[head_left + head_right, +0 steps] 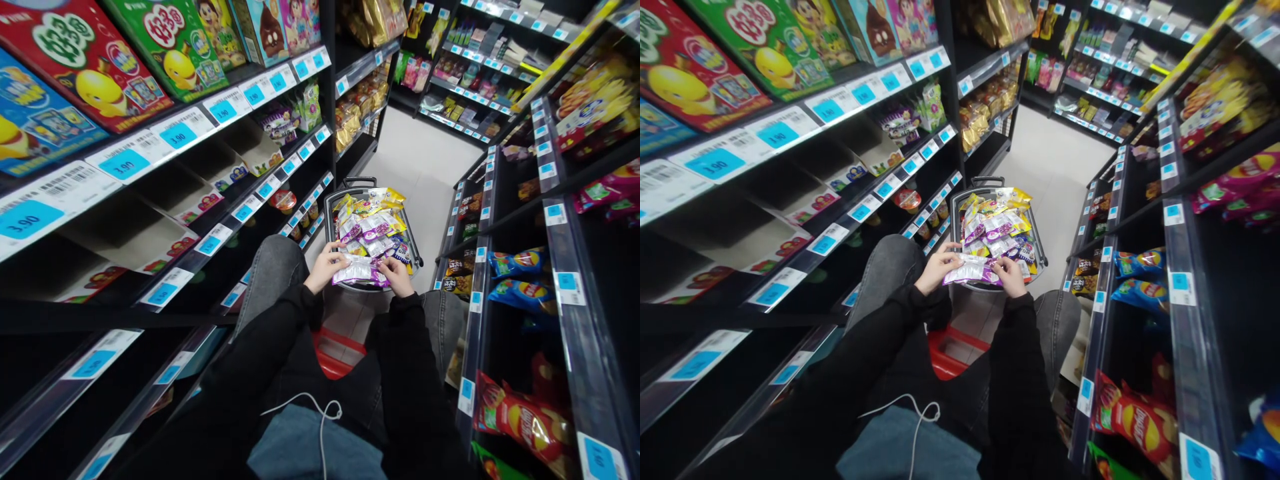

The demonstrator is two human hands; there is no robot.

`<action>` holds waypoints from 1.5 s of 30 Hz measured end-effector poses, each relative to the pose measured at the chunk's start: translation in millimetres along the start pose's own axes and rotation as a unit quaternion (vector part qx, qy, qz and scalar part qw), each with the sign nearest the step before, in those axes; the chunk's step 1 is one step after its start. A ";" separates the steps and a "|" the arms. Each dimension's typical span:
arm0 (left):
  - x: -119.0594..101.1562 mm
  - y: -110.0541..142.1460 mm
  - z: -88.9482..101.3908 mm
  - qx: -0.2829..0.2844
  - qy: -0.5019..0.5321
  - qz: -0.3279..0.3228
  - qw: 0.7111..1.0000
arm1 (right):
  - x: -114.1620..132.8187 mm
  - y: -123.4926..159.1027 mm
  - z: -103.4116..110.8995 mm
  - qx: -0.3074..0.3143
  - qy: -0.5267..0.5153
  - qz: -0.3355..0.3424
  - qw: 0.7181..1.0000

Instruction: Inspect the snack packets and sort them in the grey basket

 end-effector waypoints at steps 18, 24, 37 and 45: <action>33.3 9.9 -5.5 -0.025 0.110 0.165 0.980 | 5.6 5.5 -1.2 -0.032 -0.020 -0.018 0.999; 17.1 4.5 -1.2 -0.042 -0.071 0.040 0.996 | -5.6 4.1 3.5 -0.071 0.006 -0.052 0.996; 29.0 11.2 -17.8 0.002 0.205 0.154 0.967 | 16.4 5.8 -5.6 -0.065 -0.028 0.035 0.997; 18.6 14.3 -14.1 -0.016 0.097 0.183 0.978 | 22.6 7.1 -3.0 0.009 0.030 0.033 0.999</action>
Point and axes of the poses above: each hand's wrist, its own y-axis away from the middle knuckle, its own z-axis out of the back of the hand, x = y × z, the point moved 7 cm from there along -y, towards the middle knuckle, and after that the axes turned 2 degrees about -y, right-handed, at the moved point
